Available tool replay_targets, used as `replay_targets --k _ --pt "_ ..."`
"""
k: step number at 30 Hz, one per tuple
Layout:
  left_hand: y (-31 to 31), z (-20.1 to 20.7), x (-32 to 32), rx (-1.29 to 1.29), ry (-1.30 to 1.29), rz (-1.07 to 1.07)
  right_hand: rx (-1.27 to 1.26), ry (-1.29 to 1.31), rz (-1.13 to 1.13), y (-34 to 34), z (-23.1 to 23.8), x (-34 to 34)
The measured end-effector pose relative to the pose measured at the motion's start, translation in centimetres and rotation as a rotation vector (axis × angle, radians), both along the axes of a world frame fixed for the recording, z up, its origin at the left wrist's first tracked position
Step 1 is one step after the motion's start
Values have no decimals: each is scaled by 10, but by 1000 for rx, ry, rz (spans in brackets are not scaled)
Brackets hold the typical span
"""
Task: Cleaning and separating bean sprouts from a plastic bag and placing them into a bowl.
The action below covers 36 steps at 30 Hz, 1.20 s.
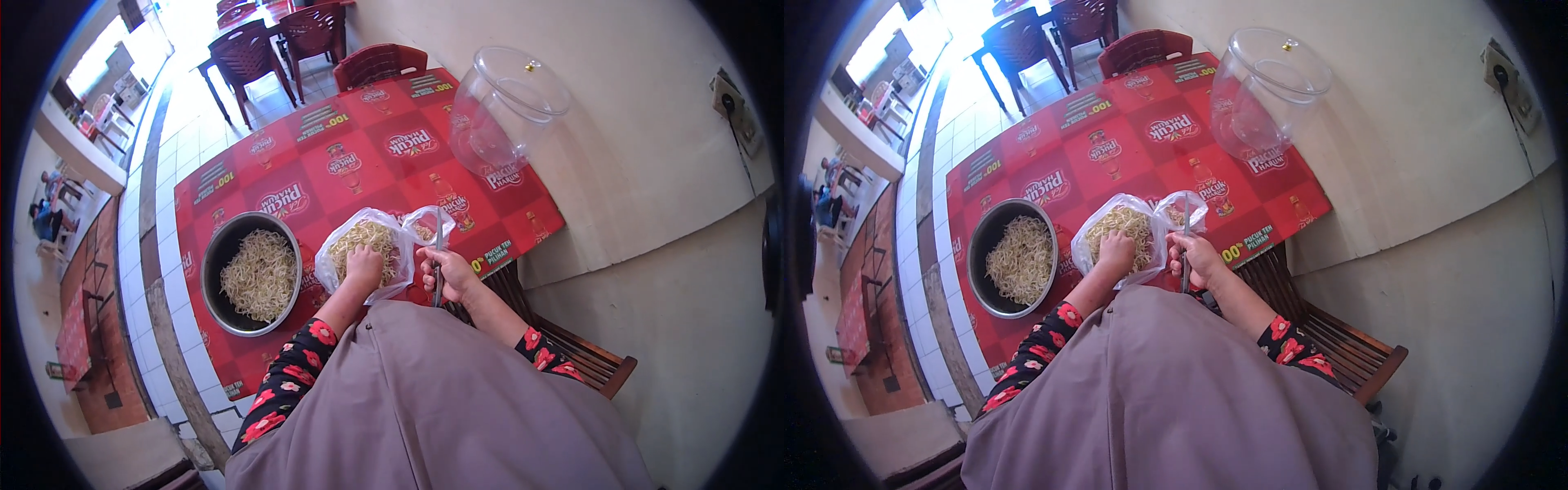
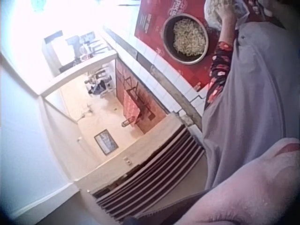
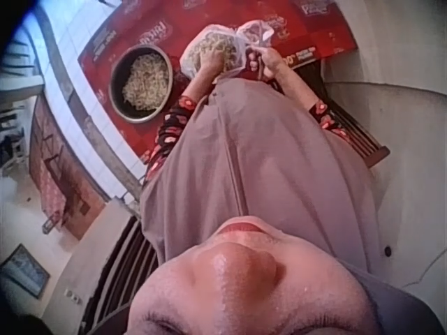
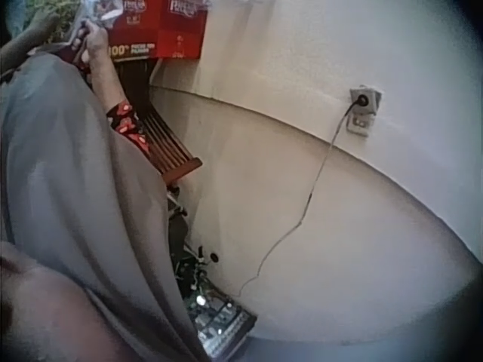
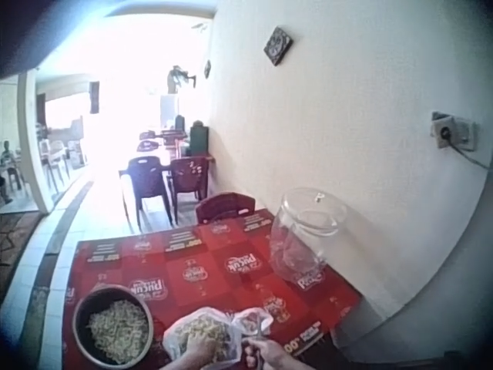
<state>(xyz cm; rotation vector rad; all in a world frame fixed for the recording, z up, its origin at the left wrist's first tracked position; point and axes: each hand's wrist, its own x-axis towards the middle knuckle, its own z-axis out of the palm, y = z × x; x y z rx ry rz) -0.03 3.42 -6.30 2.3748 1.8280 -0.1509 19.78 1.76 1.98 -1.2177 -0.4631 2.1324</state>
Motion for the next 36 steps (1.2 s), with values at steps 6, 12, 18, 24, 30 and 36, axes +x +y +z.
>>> replay_targets --k 6,12,18,24,30,36 --pt "1 11 -7 24 -299 106 98 20 46 0 1 4" --pt "-7 36 -35 -609 -1419 641 268 -100 181 -2 5 -17" --pt "-28 47 -39 -782 -2119 748 629 -202 298 -8 1 -42" --pt "-34 57 -28 -819 -2230 744 744 -208 327 -10 15 -45" --pt "-33 55 -15 -817 -2258 756 848 -192 265 -11 11 -39" --pt "-33 56 -9 -880 -2248 676 831 -229 220 -11 11 -35"
